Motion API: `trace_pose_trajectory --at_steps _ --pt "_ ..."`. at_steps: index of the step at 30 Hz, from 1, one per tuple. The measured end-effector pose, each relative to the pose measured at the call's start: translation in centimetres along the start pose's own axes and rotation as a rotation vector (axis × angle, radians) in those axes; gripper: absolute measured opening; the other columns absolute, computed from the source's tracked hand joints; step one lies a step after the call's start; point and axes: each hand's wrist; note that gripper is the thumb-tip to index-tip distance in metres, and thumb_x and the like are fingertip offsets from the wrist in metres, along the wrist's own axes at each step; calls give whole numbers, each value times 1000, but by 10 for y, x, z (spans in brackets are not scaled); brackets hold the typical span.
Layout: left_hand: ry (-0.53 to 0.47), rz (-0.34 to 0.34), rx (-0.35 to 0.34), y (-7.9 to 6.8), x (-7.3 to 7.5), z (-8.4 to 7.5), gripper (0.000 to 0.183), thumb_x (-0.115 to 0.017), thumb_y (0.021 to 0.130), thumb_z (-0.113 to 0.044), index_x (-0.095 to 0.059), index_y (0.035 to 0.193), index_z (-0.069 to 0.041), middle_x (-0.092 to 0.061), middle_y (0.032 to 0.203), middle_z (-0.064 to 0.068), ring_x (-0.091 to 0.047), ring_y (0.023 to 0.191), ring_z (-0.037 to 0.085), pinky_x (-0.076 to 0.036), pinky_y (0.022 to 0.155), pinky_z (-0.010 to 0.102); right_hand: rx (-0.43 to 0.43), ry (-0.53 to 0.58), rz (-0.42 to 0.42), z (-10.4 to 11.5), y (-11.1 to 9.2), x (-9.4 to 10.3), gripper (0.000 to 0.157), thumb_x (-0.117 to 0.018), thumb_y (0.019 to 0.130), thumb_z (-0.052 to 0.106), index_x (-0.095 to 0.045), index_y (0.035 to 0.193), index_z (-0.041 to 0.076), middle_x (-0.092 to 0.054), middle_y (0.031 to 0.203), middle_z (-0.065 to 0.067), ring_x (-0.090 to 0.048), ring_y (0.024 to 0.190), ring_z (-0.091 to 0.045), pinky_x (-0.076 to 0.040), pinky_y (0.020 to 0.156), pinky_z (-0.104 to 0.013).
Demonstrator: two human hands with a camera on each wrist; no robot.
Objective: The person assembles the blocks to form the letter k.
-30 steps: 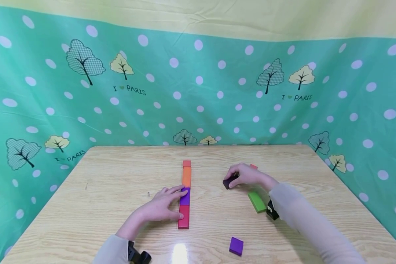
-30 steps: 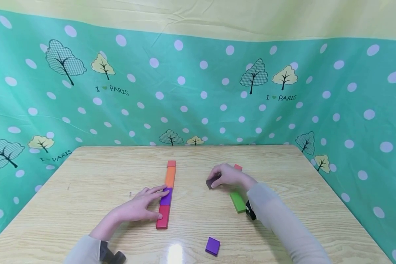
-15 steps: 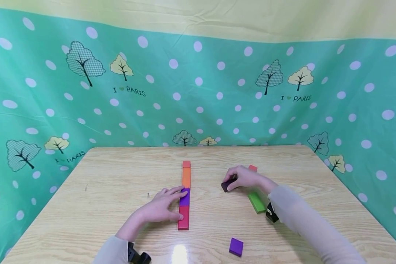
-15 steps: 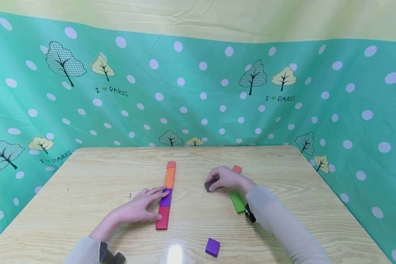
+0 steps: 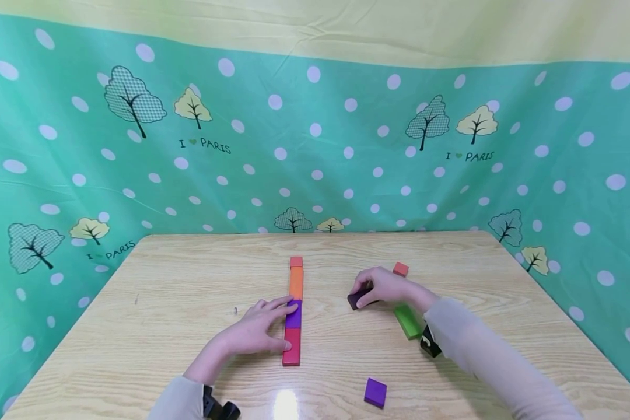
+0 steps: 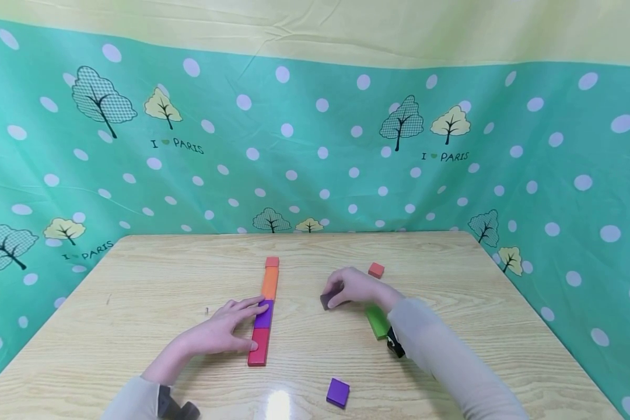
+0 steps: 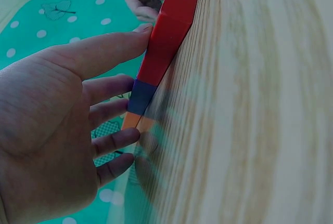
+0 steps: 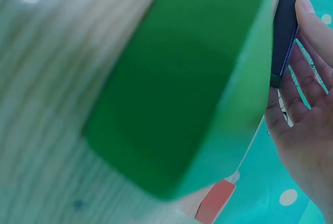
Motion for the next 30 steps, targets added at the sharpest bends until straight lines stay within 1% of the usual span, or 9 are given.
trace_pose_trajectory --at_steps 7,14,17,23,30 --pt "5 -3 1 0 0 1 73 -70 74 -43 -41 138 -21 -28 148 2 -16 131 49 -18 97 69 17 -9 13 7 0 -2 20 -76 72 25 -69 90 21 -64 91 8 -55 85 -12 -44 78 -32" --pt "-1 -1 2 0 0 1 73 -70 74 -43 -41 138 -21 -28 148 2 -16 132 49 -18 98 69 40 6 20 11 2 -7 20 -76 72 24 -68 90 18 -64 90 7 -55 84 -12 -44 76 -27" --pt "-1 -1 1 0 0 1 73 -70 74 -42 -41 138 -21 -28 148 2 -15 132 49 -17 98 69 43 15 20 13 3 -9 19 -76 72 22 -68 89 16 -64 90 5 -55 84 -13 -44 76 -29" --pt "2 -4 -1 0 0 1 73 -70 74 -42 -41 138 -21 -28 148 3 -15 131 50 -17 97 69 51 -2 28 19 5 -13 19 -75 73 22 -69 90 17 -63 91 6 -53 84 -12 -43 76 -29" --pt "-2 -1 -6 0 0 1 73 -70 74 -43 -41 138 -20 -28 148 3 -14 130 52 -16 97 70 67 20 35 23 7 -17 19 -75 73 21 -69 90 16 -63 91 5 -55 84 -13 -45 76 -31"
Point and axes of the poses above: each hand's wrist, its own y-axis towards the middle knuckle, its own x-axis out of the back of the hand, z = x × y
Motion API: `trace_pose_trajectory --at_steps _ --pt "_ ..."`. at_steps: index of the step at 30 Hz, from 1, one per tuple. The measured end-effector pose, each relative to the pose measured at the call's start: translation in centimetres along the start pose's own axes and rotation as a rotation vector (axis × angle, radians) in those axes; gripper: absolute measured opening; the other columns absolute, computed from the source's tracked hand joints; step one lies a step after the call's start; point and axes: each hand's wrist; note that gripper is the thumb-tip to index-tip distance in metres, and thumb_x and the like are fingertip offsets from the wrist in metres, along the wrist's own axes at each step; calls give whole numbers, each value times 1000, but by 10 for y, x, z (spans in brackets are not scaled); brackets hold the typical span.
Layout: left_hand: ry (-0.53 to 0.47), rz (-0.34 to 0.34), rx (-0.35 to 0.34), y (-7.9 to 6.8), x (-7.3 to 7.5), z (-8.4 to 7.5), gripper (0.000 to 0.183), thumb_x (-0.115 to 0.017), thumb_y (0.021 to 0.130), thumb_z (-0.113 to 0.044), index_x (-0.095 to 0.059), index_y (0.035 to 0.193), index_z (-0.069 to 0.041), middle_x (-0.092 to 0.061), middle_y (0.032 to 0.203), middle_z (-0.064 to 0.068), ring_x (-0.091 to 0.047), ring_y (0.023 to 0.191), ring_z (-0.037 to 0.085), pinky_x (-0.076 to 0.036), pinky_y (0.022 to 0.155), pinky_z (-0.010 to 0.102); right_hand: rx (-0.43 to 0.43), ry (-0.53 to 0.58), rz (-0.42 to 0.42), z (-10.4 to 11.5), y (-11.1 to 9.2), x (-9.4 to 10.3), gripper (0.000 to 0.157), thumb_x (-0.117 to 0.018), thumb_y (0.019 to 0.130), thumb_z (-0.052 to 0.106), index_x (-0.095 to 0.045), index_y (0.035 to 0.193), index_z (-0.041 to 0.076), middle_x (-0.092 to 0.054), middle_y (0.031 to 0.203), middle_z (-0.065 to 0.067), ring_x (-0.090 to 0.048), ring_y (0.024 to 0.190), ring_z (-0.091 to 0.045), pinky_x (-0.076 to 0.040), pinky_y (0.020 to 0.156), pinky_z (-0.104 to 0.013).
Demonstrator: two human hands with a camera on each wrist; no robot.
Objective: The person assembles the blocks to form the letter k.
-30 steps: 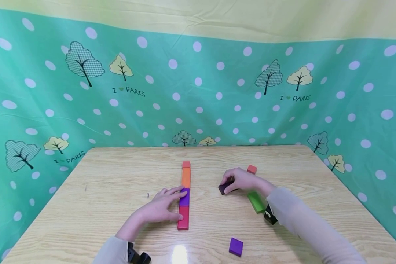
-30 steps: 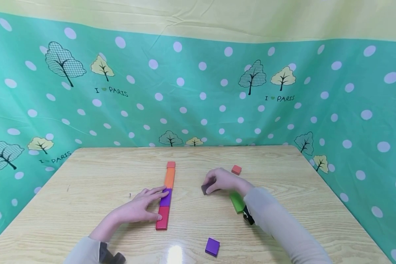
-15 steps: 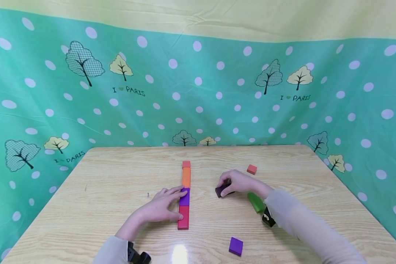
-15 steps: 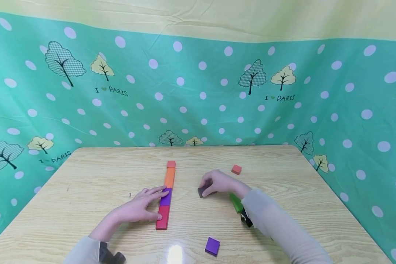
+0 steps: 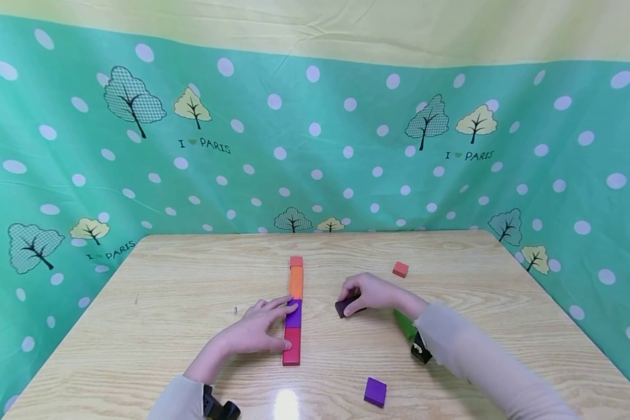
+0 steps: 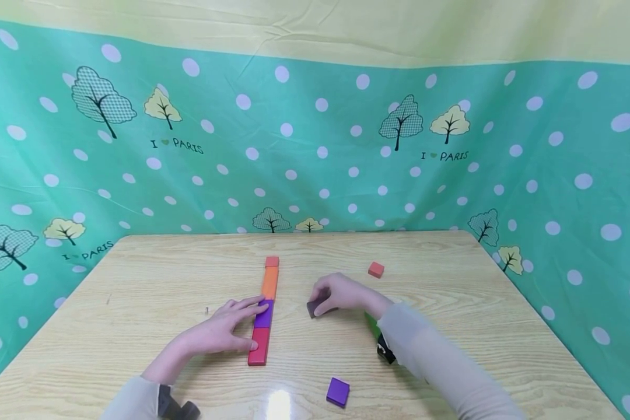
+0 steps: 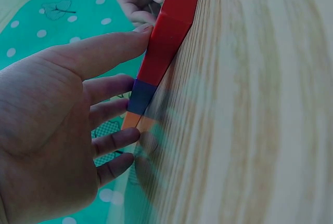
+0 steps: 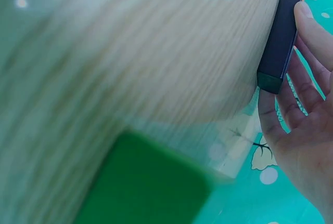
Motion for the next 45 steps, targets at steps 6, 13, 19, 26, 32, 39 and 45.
trace_pose_trajectory --at_steps 6,13,19,26,32,39,45 --pt "1 2 -11 0 -1 1 73 -69 74 -43 -41 138 -20 -28 148 3 -17 131 48 -18 98 68 -16 -1 2 2 5 -5 19 -75 74 22 -69 91 18 -64 92 6 -54 84 -12 -44 77 -29" --pt "-3 1 -11 0 -2 1 73 -69 74 -45 -41 138 -20 -28 148 3 -18 132 45 -20 98 67 -18 -2 8 8 12 -9 17 -74 75 21 -68 91 19 -63 93 7 -54 86 -13 -43 79 -31" --pt "-10 4 -3 -1 0 0 73 -69 74 -44 -41 137 -20 -28 148 3 -18 132 44 -19 98 68 20 -26 6 11 18 -12 18 -74 75 21 -69 93 18 -63 92 7 -54 86 -11 -44 79 -30" --pt "-4 9 -1 -1 0 -1 73 -69 75 -44 -41 138 -20 -28 148 1 -18 133 43 -20 98 67 22 -31 -8 16 25 -17 21 -73 76 21 -69 97 18 -63 93 7 -54 88 -10 -43 81 -30" --pt "-8 9 -11 -1 1 0 74 -69 74 -44 -41 138 -20 -28 148 3 -18 132 44 -20 98 67 27 -25 -16 20 29 -19 22 -73 77 20 -70 98 16 -63 94 6 -54 89 -11 -43 82 -30" --pt "-5 8 -13 0 1 0 74 -69 74 -44 -41 138 -19 -28 148 3 -19 132 44 -20 98 67 28 -49 -24 25 33 -21 22 -73 77 20 -70 99 16 -63 95 6 -55 91 -11 -42 83 -29" --pt "-7 6 -16 0 1 1 74 -69 74 -44 -41 138 -19 -28 148 3 -21 131 42 -23 98 65 24 -62 -30 27 38 -23 23 -73 77 20 -70 99 16 -63 97 5 -54 91 -11 -42 83 -28"
Point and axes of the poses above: each hand's wrist, its own y-axis towards the middle knuckle, its own x-axis out of the back of the hand, z = x × y
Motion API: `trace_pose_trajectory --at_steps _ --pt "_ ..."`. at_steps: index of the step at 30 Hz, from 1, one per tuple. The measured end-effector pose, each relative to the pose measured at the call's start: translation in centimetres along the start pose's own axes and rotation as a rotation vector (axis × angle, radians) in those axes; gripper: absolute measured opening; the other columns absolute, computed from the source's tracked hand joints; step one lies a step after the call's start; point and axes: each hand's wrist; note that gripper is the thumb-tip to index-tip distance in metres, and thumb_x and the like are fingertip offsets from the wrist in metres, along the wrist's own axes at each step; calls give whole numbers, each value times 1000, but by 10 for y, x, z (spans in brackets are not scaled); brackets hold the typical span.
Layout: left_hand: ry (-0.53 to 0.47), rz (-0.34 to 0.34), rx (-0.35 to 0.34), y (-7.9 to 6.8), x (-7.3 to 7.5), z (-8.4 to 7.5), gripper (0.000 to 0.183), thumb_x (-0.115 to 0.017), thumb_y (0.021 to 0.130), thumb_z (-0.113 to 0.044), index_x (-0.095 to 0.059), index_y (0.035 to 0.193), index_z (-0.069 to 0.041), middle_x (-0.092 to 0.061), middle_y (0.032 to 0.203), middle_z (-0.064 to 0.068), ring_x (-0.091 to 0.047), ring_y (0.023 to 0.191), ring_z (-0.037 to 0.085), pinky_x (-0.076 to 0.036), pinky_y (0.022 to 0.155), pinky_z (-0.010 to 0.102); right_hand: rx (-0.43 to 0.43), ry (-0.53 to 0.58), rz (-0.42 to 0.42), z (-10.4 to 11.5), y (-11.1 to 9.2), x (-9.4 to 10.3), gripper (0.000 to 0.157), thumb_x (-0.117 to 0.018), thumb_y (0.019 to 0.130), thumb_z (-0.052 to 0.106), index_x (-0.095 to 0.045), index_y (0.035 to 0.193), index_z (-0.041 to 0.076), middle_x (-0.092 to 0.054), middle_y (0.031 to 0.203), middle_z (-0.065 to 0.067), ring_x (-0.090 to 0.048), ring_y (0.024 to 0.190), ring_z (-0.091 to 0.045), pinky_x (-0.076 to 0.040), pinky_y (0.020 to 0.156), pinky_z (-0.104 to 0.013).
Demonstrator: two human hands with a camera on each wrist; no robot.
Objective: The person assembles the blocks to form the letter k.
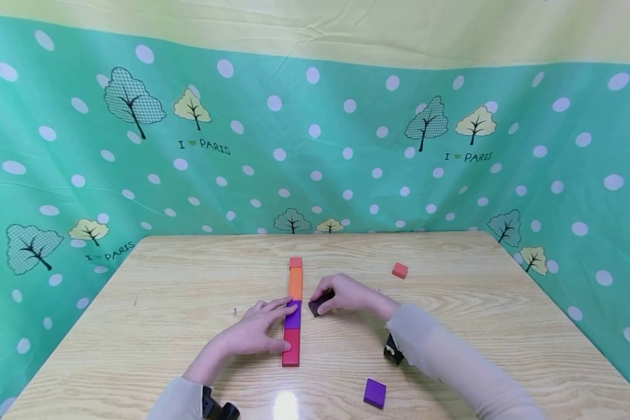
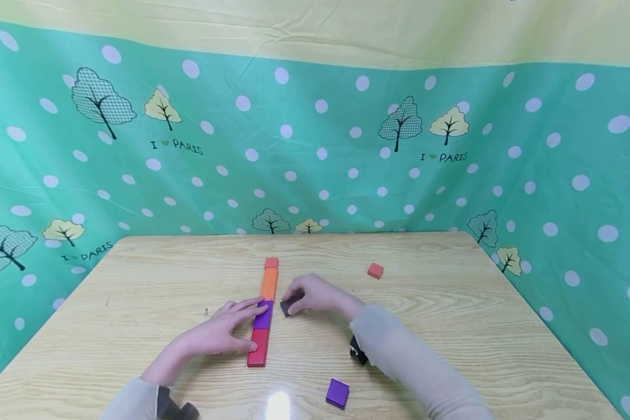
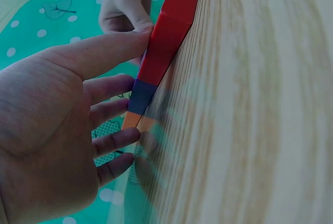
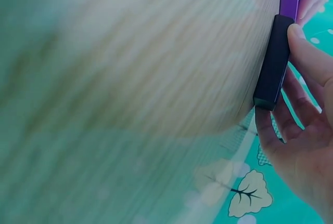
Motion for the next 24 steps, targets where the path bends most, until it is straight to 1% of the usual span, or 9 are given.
trace_pose_trajectory --at_steps 7,13,18,24 --pt "-5 0 8 -1 0 -1 73 -69 75 -44 -41 137 -20 -28 148 3 -19 132 44 -21 97 68 -14 -27 -10 5 6 -4 25 -73 76 21 -70 101 16 -64 98 5 -55 92 -10 -42 84 -27" --pt "3 1 8 -1 0 0 72 -69 75 -44 -41 138 -20 -27 148 3 -19 131 46 -21 97 67 -12 -24 -15 9 9 -6 25 -73 76 18 -70 101 14 -64 98 4 -55 93 -11 -42 86 -28" --pt "8 -1 5 0 -1 1 73 -68 75 -45 -42 137 -20 -28 148 3 -19 131 48 -20 98 67 -13 -33 -21 9 11 -7 26 -73 76 19 -70 101 15 -64 98 5 -55 92 -10 -43 86 -28" --pt "11 2 0 1 -1 2 73 -68 75 -46 -42 137 -20 -28 148 3 -20 131 46 -21 98 66 -6 -46 -18 7 12 -7 26 -73 77 20 -69 102 15 -64 99 4 -55 93 -10 -43 85 -27"
Point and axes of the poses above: each hand's wrist, its own y-axis towards the middle knuckle, its own x-axis out of the back of the hand, z = x × y
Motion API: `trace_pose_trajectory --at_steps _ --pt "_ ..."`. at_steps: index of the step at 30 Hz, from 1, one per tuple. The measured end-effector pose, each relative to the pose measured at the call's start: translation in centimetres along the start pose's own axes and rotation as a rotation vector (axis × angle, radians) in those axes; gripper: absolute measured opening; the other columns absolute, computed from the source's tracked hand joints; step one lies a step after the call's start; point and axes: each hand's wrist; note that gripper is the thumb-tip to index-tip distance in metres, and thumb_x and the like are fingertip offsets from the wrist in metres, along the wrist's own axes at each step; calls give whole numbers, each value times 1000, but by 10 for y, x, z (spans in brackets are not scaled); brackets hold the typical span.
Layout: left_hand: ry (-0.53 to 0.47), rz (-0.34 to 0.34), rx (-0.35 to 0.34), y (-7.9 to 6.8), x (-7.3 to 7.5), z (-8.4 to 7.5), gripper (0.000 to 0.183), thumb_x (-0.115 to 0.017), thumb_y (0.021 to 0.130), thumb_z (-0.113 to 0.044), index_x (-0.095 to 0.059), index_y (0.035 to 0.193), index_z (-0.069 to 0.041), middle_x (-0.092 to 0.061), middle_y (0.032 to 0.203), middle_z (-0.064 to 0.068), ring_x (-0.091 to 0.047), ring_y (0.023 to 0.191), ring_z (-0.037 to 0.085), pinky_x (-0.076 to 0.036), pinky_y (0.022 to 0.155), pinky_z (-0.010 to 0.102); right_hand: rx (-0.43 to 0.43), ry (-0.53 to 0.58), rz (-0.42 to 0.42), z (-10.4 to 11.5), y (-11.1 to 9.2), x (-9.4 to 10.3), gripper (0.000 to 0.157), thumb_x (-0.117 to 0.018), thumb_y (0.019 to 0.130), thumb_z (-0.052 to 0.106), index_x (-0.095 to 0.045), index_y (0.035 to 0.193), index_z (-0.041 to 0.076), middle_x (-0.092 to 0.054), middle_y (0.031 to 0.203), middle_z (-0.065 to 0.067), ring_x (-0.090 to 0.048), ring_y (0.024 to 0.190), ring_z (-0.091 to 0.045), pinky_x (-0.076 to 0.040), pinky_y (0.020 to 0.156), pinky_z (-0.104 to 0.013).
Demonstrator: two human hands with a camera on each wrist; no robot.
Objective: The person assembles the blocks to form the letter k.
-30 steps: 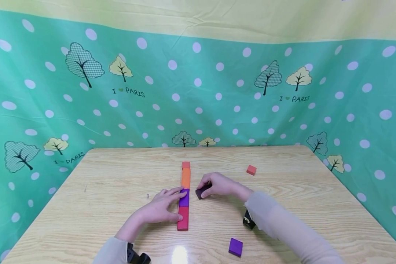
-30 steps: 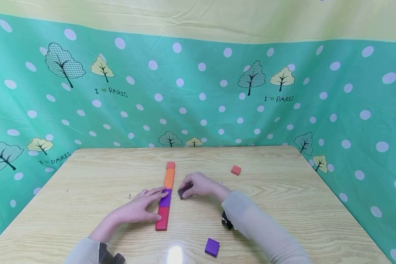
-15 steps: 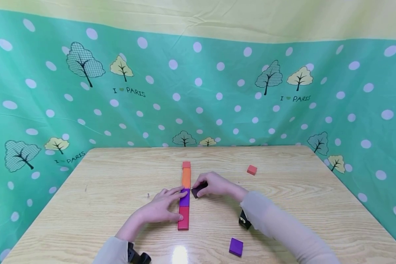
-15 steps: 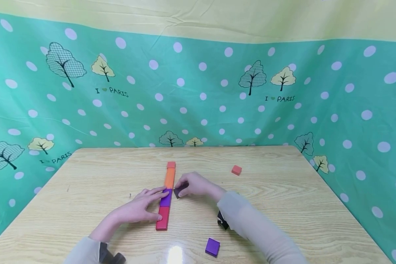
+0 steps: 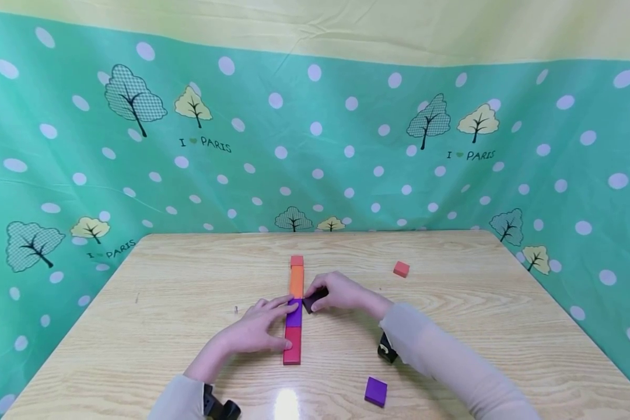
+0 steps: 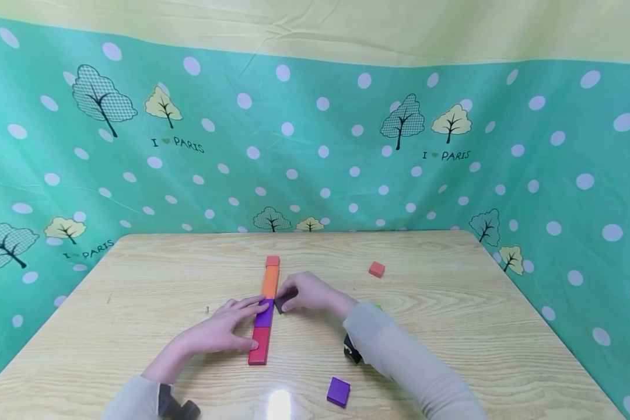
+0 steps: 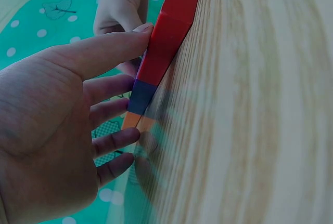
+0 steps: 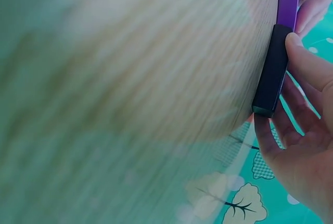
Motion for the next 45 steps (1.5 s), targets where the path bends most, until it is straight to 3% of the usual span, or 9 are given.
trace_pose_trajectory --at_steps 8,13,17,28,45 --pt "10 3 0 1 0 -2 73 -68 75 -47 -41 138 -21 -27 148 1 -20 131 44 -23 98 66 -21 19 11 1 -5 6 28 -71 78 19 -68 106 16 -63 104 4 -54 96 -12 -42 86 -30" --pt "4 0 9 1 1 -3 73 -68 75 -46 -41 138 -21 -27 149 0 -17 132 46 -19 98 68 -43 47 0 1 -10 15 32 -71 78 18 -66 109 14 -63 107 2 -55 103 -17 -41 92 -35" --pt "9 -3 7 1 1 -3 73 -68 75 -46 -41 138 -21 -27 149 0 -18 132 46 -21 97 68 -67 10 -17 -3 -17 24 33 -72 77 19 -66 109 16 -63 108 4 -54 108 -18 -38 97 -38" --pt "8 -14 -9 1 0 -1 73 -69 74 -45 -42 137 -20 -27 148 3 -17 132 47 -18 98 68 -82 -21 -40 -23 -49 45 32 -71 77 19 -66 107 12 -63 104 2 -55 100 -20 -44 90 -44" --pt "-1 -15 -6 0 -2 1 74 -69 74 -45 -42 137 -19 -27 149 4 -17 132 46 -18 98 68 -117 -16 -137 -40 -105 49 28 -70 78 17 -65 104 7 -64 101 -5 -58 96 -24 -46 86 -43"
Point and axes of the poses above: each hand's wrist, its own y-axis towards the middle knuckle, its own x-axis out of the back of the hand, z = x × y
